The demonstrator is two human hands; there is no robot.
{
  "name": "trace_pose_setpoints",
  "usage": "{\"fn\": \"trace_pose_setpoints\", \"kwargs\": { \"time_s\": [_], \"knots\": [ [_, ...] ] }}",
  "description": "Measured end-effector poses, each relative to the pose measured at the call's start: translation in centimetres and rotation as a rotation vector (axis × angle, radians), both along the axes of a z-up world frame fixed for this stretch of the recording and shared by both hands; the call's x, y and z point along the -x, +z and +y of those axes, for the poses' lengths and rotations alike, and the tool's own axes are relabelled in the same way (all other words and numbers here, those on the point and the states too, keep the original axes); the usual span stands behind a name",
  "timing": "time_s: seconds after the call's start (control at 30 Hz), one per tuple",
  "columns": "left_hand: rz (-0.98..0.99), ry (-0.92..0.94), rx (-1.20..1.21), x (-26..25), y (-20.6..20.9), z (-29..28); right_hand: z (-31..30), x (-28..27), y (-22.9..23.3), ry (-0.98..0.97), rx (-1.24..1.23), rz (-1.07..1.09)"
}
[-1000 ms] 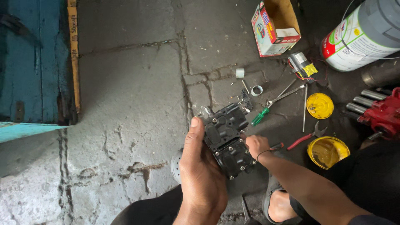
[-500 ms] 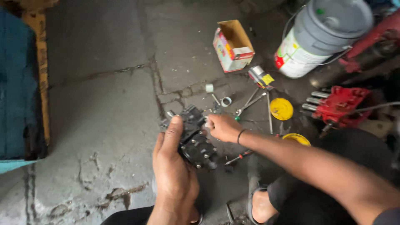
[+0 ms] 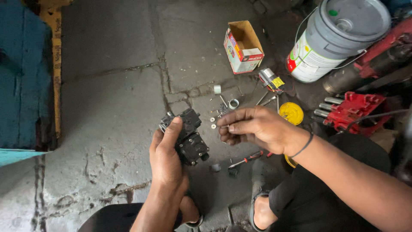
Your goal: The person disassembles and reassembles a mechanical component using a screwdriver to remove and replace screws and small metal parts.
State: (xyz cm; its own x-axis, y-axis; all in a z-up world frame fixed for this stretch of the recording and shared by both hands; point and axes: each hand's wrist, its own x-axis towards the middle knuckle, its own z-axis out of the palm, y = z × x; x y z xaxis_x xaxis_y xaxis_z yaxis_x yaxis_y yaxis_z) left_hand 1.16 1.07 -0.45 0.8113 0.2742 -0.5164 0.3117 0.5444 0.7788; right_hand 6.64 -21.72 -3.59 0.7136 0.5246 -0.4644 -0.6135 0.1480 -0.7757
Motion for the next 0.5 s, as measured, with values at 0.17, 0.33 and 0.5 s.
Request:
{"fn": "trace_pose_setpoints", "kwargs": {
  "time_s": [0.17,0.33,0.5],
  "knots": [
    [0.037,-0.046,0.023,-0.1,0.2,-0.4,0.9,0.5,0.9,0.030,0.032,-0.126],
    [0.008,-0.105,-0.053,0.0,-0.4,-0.6,1.6,1.1,2.3,0.092,0.278,-0.644],
    [-0.024,-0.151,-0.136,0.1,-0.6,-0.8,2.1,1.8,3.3,0.066,0.295,-0.759]
  ]
}}
